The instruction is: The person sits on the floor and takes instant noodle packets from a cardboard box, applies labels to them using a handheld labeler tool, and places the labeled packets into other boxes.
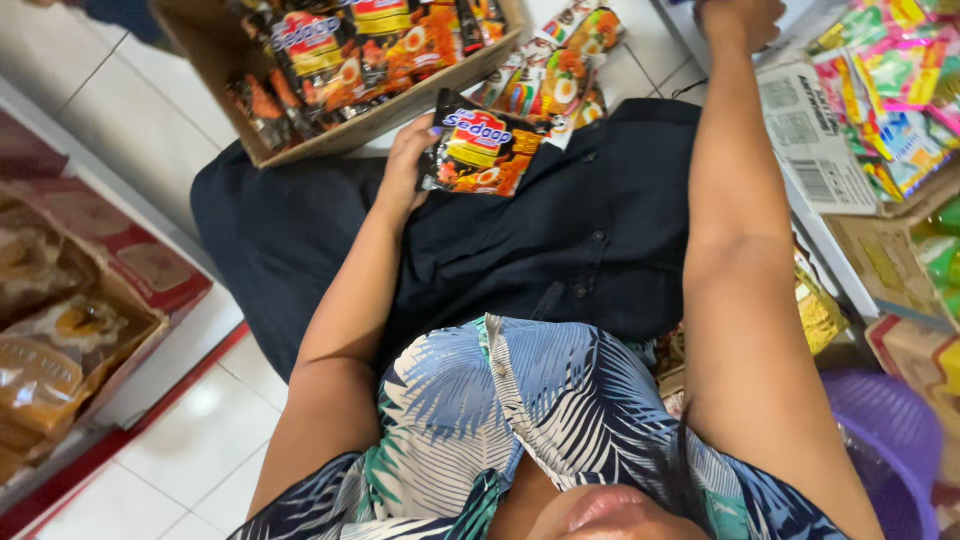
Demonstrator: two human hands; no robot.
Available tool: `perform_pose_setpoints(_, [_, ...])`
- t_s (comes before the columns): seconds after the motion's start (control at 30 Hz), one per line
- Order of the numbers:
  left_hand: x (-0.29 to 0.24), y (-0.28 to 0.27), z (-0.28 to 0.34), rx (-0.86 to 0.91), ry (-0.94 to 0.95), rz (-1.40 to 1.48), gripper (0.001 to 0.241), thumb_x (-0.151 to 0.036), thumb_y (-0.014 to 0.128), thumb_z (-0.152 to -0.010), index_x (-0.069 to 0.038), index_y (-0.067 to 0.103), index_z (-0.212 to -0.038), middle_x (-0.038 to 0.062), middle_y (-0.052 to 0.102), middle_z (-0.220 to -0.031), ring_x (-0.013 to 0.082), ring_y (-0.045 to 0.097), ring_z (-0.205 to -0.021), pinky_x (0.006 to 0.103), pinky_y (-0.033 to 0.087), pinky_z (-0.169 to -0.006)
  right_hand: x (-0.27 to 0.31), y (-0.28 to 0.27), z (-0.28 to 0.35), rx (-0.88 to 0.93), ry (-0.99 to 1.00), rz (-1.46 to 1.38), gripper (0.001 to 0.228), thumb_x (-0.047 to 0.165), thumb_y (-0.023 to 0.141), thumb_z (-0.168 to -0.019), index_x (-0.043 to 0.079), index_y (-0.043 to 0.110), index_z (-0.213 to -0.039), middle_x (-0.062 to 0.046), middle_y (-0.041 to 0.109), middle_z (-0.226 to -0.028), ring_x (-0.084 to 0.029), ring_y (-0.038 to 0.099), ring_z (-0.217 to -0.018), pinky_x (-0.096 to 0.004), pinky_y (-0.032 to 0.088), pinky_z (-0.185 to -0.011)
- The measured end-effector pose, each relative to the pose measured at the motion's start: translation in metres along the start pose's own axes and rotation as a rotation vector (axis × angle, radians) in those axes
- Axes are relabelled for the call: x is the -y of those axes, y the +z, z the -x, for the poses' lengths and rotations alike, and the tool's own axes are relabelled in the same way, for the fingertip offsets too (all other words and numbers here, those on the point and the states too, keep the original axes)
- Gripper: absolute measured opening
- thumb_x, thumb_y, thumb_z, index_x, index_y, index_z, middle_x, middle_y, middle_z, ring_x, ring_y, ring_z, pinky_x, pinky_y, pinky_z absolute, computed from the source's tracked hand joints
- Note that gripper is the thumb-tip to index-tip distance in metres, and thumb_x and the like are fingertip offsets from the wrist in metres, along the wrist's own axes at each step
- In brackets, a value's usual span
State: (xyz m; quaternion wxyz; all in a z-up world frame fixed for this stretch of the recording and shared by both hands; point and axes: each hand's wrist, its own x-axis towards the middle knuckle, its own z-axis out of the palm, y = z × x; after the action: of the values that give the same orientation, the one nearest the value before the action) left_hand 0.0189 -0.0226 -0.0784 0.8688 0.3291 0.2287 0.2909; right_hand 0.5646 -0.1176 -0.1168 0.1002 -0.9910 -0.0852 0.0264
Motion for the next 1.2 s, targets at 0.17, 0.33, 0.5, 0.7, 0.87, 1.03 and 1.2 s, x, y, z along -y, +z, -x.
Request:
perform_pose_setpoints(0.17, [-0.004,0.003,0.002,0.034,0.005,0.064,0.032,-0.010,0.055,-0.098,0.007,0.065,-0.123,0.013,0.072,-0.113,0.0194,0.068,-0.102,0.0311,0.053,-0.095,0.002,-0.025,0.021,0.094,-0.146,0.015,0.076,0.036,0.089,-0.063,0.013,0.058,-0.128,-0.010,0.056,-0.136,-0.036,0.054,-0.127,-0.048,0.047,-0.105])
perform_pose_setpoints(0.33, [-0.011,0.005,0.004,0.008,0.023,0.182,0.036,-0.010,0.054,-0.096,0.006,0.064,-0.126,0.013,0.072,-0.116,0.0205,0.069,-0.105,0.0322,0.054,-0.097,0.003,-0.030,0.032,-0.087,-0.411,-0.025,0.082,0.039,0.093,-0.069,0.009,0.054,-0.134,-0.021,0.049,-0.140,-0.045,0.042,-0.132,-0.058,0.038,-0.105])
perform_pose_setpoints(0.5, [-0.017,0.008,0.006,-0.017,0.027,0.263,0.036,-0.009,0.055,-0.096,0.006,0.063,-0.127,0.014,0.072,-0.116,0.0221,0.070,-0.106,0.0346,0.054,-0.098,0.020,-0.053,0.111,-0.133,-1.022,-0.420,0.086,0.020,0.087,-0.087,0.001,0.039,-0.156,-0.024,0.042,-0.160,-0.040,0.037,-0.151,-0.054,0.035,-0.126])
perform_pose_setpoints(0.7, [-0.019,0.016,0.008,0.026,0.017,0.229,0.034,-0.011,0.055,-0.095,0.006,0.065,-0.124,0.014,0.072,-0.114,0.0214,0.070,-0.104,0.0335,0.055,-0.097,0.073,-0.137,0.267,1.182,-1.118,-0.538,0.084,0.038,0.085,-0.083,0.006,0.049,-0.152,-0.013,0.059,-0.143,-0.023,0.060,-0.126,-0.036,0.050,-0.104])
perform_pose_setpoints(0.87, [-0.014,0.004,0.002,0.087,0.004,0.066,0.026,-0.012,0.057,-0.098,0.004,0.068,-0.115,0.009,0.073,-0.107,0.0169,0.067,-0.098,0.0310,0.054,-0.091,0.088,-0.150,0.297,1.191,-1.230,-0.257,0.068,0.036,0.090,-0.077,0.003,0.065,-0.131,-0.011,0.072,-0.123,-0.020,0.066,-0.114,-0.034,0.049,-0.100])
perform_pose_setpoints(1.03, [-0.062,0.018,-0.013,-0.076,0.455,-1.159,0.018,-0.022,0.060,-0.110,-0.004,0.062,-0.108,0.007,0.063,-0.099,0.0225,0.064,-0.090,0.0338,0.052,-0.087,0.073,-0.153,0.256,1.270,-1.130,-0.721,0.065,0.028,0.089,-0.083,-0.001,0.064,-0.135,-0.004,0.068,-0.121,-0.014,0.061,-0.111,-0.030,0.049,-0.098])
perform_pose_setpoints(1.2, [-0.120,0.045,-0.028,0.009,0.841,-1.780,0.040,-0.030,0.078,-0.098,-0.006,0.065,-0.127,0.016,0.058,-0.135,0.0371,0.048,-0.134,0.0544,0.031,-0.117,0.055,-0.158,0.222,1.077,-0.782,-0.965,0.048,0.022,0.085,-0.090,0.001,0.065,-0.128,-0.002,0.071,-0.112,-0.010,0.063,-0.096,-0.028,0.050,-0.086])
